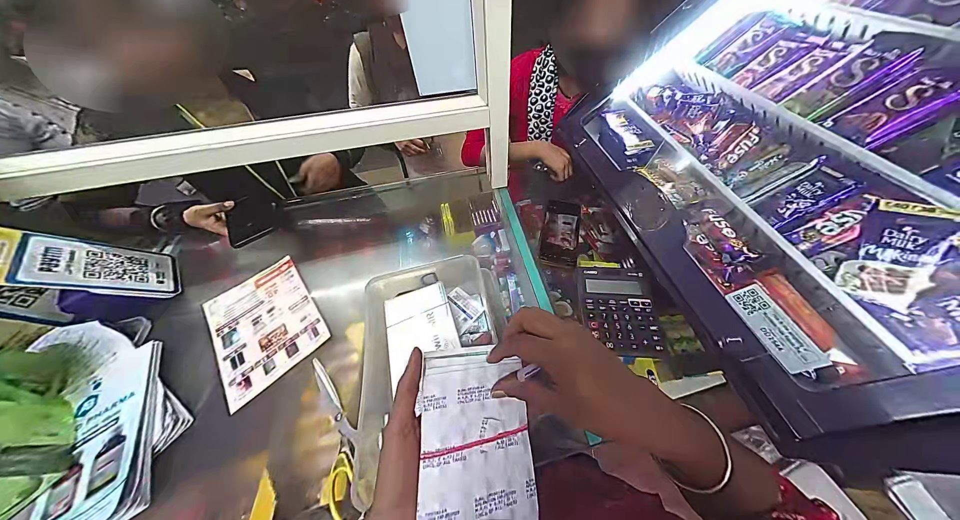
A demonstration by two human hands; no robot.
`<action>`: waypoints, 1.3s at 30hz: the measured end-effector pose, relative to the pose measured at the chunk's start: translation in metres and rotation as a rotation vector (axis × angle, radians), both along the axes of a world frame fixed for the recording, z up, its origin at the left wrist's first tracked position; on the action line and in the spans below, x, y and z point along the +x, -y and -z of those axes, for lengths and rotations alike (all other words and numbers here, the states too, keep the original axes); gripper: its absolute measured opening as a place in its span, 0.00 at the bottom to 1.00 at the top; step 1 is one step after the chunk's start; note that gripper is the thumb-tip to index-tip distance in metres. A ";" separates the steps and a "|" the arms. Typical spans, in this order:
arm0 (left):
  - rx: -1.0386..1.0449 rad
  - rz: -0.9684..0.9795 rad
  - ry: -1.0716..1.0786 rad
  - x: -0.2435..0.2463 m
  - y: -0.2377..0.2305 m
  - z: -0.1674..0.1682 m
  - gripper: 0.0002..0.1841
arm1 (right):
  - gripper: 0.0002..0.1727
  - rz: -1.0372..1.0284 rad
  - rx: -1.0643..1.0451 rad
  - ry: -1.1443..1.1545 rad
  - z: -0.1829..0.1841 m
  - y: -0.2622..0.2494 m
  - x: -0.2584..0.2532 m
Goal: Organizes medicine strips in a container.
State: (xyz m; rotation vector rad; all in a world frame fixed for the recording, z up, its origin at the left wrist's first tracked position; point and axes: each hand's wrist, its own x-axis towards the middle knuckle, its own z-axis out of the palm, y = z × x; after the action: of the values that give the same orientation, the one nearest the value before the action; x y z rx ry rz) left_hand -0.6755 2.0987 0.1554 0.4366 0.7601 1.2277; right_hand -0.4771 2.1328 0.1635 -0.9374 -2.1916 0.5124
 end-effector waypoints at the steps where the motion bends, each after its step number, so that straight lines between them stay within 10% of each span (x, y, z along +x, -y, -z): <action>1: 0.006 0.050 0.042 0.000 0.001 0.000 0.34 | 0.14 -0.010 -0.024 -0.012 0.000 0.001 0.002; 25: 0.017 0.135 -0.010 0.011 0.028 -0.002 0.30 | 0.13 -0.133 -0.180 0.003 -0.009 0.015 0.010; 39: 0.027 0.087 0.115 0.021 0.022 0.002 0.33 | 0.13 0.090 0.201 0.007 0.008 0.030 0.005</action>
State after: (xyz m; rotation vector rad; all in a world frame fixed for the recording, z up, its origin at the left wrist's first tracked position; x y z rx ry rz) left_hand -0.6545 2.0764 0.1535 0.4137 0.6206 1.1722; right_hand -0.4717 2.1030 0.1553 -0.9241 -2.1492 0.2415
